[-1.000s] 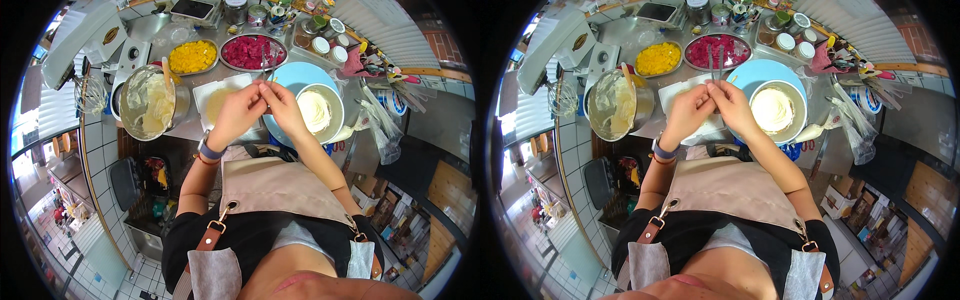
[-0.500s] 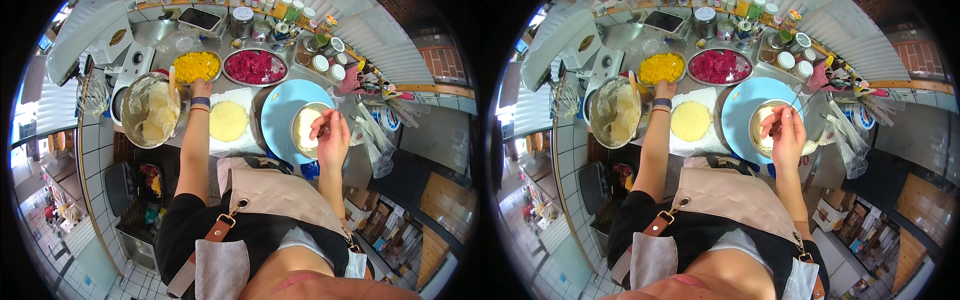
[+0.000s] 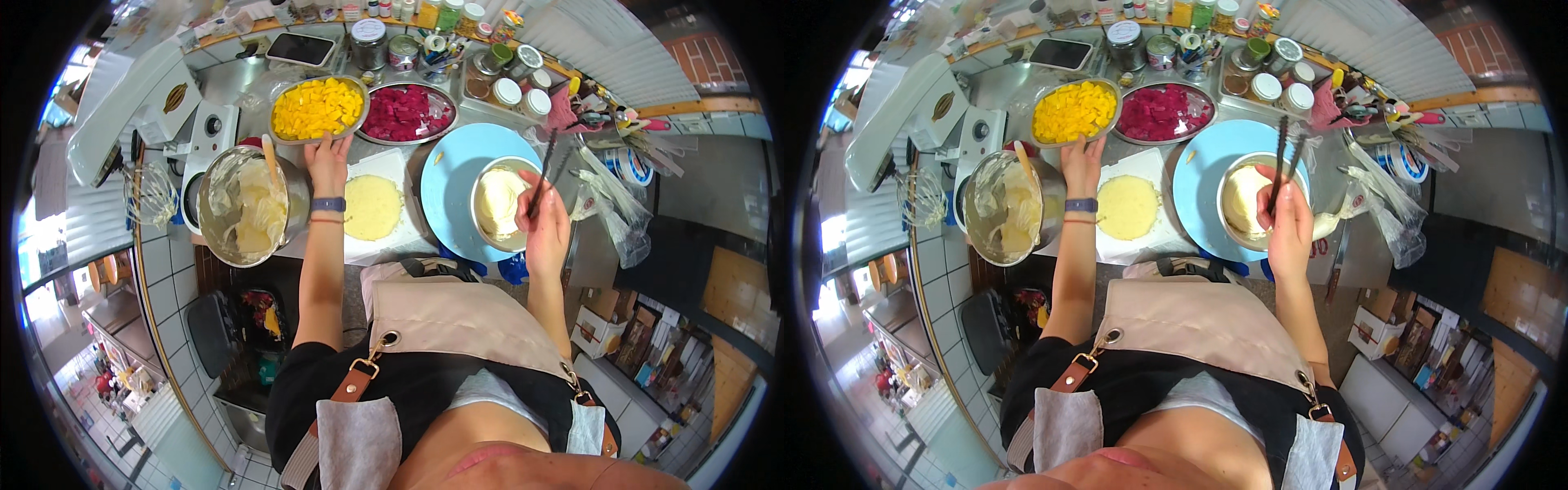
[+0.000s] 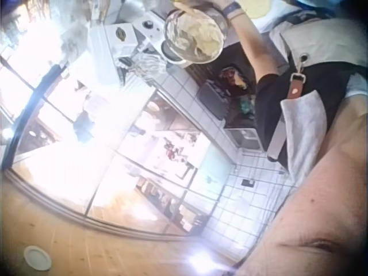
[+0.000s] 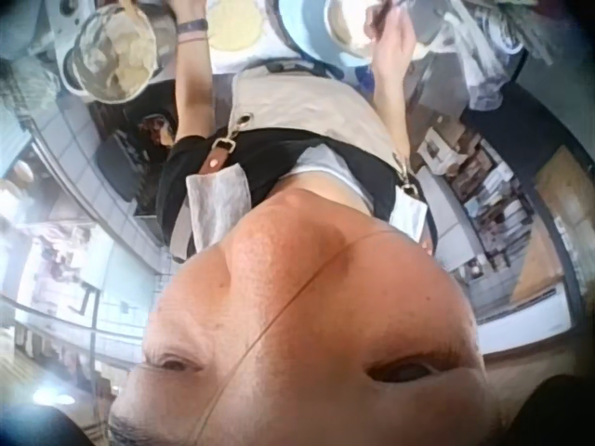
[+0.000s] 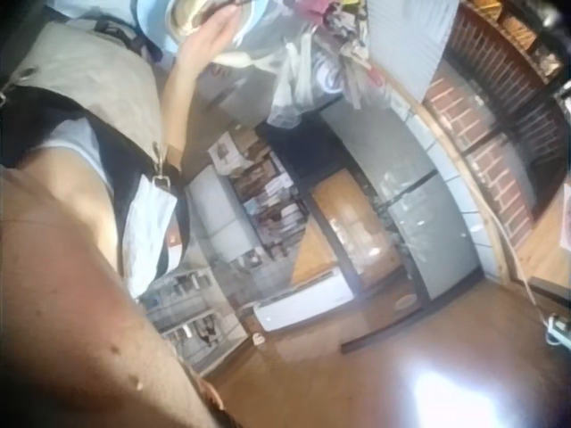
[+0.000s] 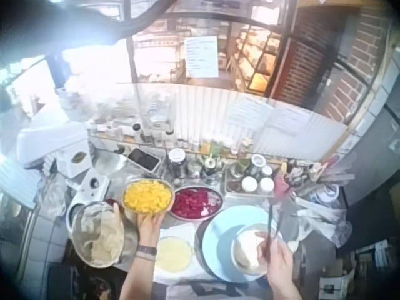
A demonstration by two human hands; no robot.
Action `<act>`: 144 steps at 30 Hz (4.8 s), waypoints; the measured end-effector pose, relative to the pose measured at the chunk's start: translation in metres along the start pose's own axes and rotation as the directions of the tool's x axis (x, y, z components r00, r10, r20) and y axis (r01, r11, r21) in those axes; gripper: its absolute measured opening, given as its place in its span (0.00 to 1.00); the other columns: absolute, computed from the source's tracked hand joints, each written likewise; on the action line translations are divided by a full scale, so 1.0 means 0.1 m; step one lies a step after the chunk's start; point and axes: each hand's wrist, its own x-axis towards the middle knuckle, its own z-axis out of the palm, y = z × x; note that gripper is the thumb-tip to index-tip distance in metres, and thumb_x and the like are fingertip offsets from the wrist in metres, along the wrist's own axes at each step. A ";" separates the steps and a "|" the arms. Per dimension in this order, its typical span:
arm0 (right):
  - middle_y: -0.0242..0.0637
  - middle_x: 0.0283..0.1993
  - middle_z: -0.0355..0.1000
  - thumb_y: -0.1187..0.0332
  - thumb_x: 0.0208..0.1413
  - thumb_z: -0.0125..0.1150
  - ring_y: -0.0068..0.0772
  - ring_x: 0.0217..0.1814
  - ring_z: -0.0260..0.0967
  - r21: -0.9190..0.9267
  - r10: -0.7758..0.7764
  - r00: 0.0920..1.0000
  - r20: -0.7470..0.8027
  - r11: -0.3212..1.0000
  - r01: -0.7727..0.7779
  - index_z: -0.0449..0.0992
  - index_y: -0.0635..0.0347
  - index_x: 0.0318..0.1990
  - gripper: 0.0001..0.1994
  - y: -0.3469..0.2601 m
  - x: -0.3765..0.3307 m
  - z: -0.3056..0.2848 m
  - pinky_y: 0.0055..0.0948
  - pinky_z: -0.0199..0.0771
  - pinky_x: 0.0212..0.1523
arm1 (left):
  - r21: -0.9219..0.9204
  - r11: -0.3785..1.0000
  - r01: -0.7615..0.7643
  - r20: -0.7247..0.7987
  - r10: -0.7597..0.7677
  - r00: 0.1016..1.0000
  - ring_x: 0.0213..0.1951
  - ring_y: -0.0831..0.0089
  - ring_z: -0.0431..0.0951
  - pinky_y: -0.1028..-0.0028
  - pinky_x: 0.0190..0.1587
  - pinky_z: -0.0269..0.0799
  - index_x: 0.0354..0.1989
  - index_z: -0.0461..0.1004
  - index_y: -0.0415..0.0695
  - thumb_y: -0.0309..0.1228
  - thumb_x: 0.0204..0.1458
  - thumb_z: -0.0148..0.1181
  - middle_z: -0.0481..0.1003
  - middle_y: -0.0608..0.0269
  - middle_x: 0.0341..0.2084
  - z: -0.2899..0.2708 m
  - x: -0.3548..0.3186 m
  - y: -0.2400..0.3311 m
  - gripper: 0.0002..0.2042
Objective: The person retrieves a round cake from a refrigerator, places it on a countertop, and uses a knife to trim the edges. They then fill a piping bag with cream and pipe it onto the cake, followed by adding diced mango and dragon fruit pieces on top.
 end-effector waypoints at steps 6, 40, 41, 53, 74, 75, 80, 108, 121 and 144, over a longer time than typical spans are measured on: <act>0.36 0.30 0.71 0.73 0.56 0.63 0.23 0.31 0.69 -0.658 -0.350 0.934 0.067 0.689 0.305 0.78 0.66 0.48 0.13 -0.18 0.02 -0.03 0.23 0.68 0.31 | 0.157 0.985 0.078 0.285 -0.121 0.951 0.50 0.64 0.78 0.62 0.48 0.80 0.53 0.66 0.41 0.22 0.62 0.50 0.73 0.57 0.51 0.74 -1.10 0.22 0.12; 0.32 0.24 0.73 0.64 0.52 0.64 0.38 0.24 0.73 -0.896 -0.386 0.912 0.136 0.346 0.280 0.82 0.53 0.37 0.07 -0.07 -0.44 -0.60 0.34 0.72 0.24 | 0.387 0.913 0.128 0.372 -0.282 0.885 0.47 0.66 0.78 0.67 0.44 0.82 0.54 0.65 0.38 0.20 0.62 0.49 0.73 0.57 0.49 1.26 -2.22 0.02 0.13; 0.32 0.25 0.73 0.63 0.52 0.64 0.38 0.24 0.73 -0.885 -0.398 0.909 0.121 0.371 0.280 0.81 0.52 0.37 0.07 -0.08 -0.46 -0.66 0.34 0.72 0.24 | 0.387 0.914 0.119 0.376 -0.275 0.885 0.47 0.66 0.78 0.67 0.44 0.82 0.54 0.65 0.38 0.20 0.62 0.49 0.73 0.57 0.49 1.26 -2.22 0.04 0.13; 0.33 0.27 0.74 0.61 0.51 0.66 0.37 0.25 0.73 -0.836 -0.355 0.921 0.161 0.448 0.318 0.82 0.53 0.40 0.11 -0.08 -0.49 -0.60 0.32 0.73 0.25 | 0.379 0.916 0.136 0.378 -0.287 0.880 0.49 0.65 0.78 0.67 0.44 0.83 0.56 0.64 0.37 0.19 0.62 0.47 0.73 0.54 0.51 1.25 -2.29 0.07 0.14; 0.33 0.24 0.70 0.63 0.53 0.65 0.36 0.21 0.71 -0.903 -0.432 0.892 0.134 0.317 0.290 0.81 0.52 0.41 0.09 0.03 -0.47 -0.62 0.34 0.71 0.23 | 0.373 0.914 0.158 0.408 -0.315 0.857 0.48 0.64 0.79 0.67 0.43 0.83 0.56 0.64 0.37 0.20 0.61 0.47 0.73 0.53 0.50 1.25 -2.30 0.01 0.14; 0.33 0.24 0.70 0.63 0.53 0.65 0.36 0.21 0.71 -0.897 -0.438 0.890 0.128 0.332 0.293 0.81 0.52 0.40 0.09 0.02 -0.49 -0.65 0.33 0.71 0.22 | 0.378 0.913 0.155 0.405 -0.313 0.859 0.48 0.64 0.79 0.67 0.43 0.83 0.56 0.64 0.37 0.20 0.61 0.47 0.73 0.53 0.50 1.25 -2.30 0.02 0.14; 0.34 0.22 0.70 0.64 0.54 0.65 0.36 0.19 0.70 -0.898 -0.425 0.904 0.053 0.376 0.229 0.82 0.54 0.41 0.09 -0.03 -0.57 -0.77 0.33 0.69 0.20 | 0.437 0.894 0.101 0.382 -0.286 0.879 0.48 0.65 0.79 0.66 0.43 0.83 0.55 0.65 0.38 0.21 0.61 0.48 0.74 0.54 0.49 1.18 -2.27 0.04 0.13; 0.36 0.23 0.71 0.66 0.53 0.65 0.35 0.21 0.69 -0.816 -0.505 0.862 0.036 0.484 0.317 0.82 0.56 0.41 0.09 0.12 -0.36 -0.69 0.31 0.68 0.23 | 0.409 0.896 0.172 0.429 -0.355 0.831 0.47 0.64 0.80 0.68 0.43 0.84 0.55 0.64 0.36 0.21 0.62 0.47 0.74 0.52 0.50 1.10 -2.23 0.11 0.13; 0.35 0.23 0.71 0.67 0.53 0.66 0.30 0.20 0.67 -0.796 -0.411 0.908 0.086 0.520 0.310 0.82 0.57 0.42 0.10 -0.02 -0.57 -0.62 0.28 0.65 0.22 | 0.391 0.905 0.167 0.408 -0.333 0.850 0.49 0.63 0.79 0.67 0.43 0.83 0.56 0.64 0.37 0.21 0.62 0.47 0.73 0.51 0.52 1.08 -2.22 0.14 0.14; 0.34 0.23 0.71 0.65 0.53 0.65 0.35 0.20 0.70 -0.863 -0.441 0.896 0.042 0.436 0.255 0.82 0.56 0.40 0.09 -0.01 -0.65 -0.66 0.31 0.69 0.21 | 0.416 0.899 0.134 0.393 -0.311 0.866 0.46 0.65 0.80 0.67 0.41 0.84 0.55 0.65 0.38 0.20 0.61 0.48 0.74 0.55 0.49 1.12 -2.24 0.10 0.13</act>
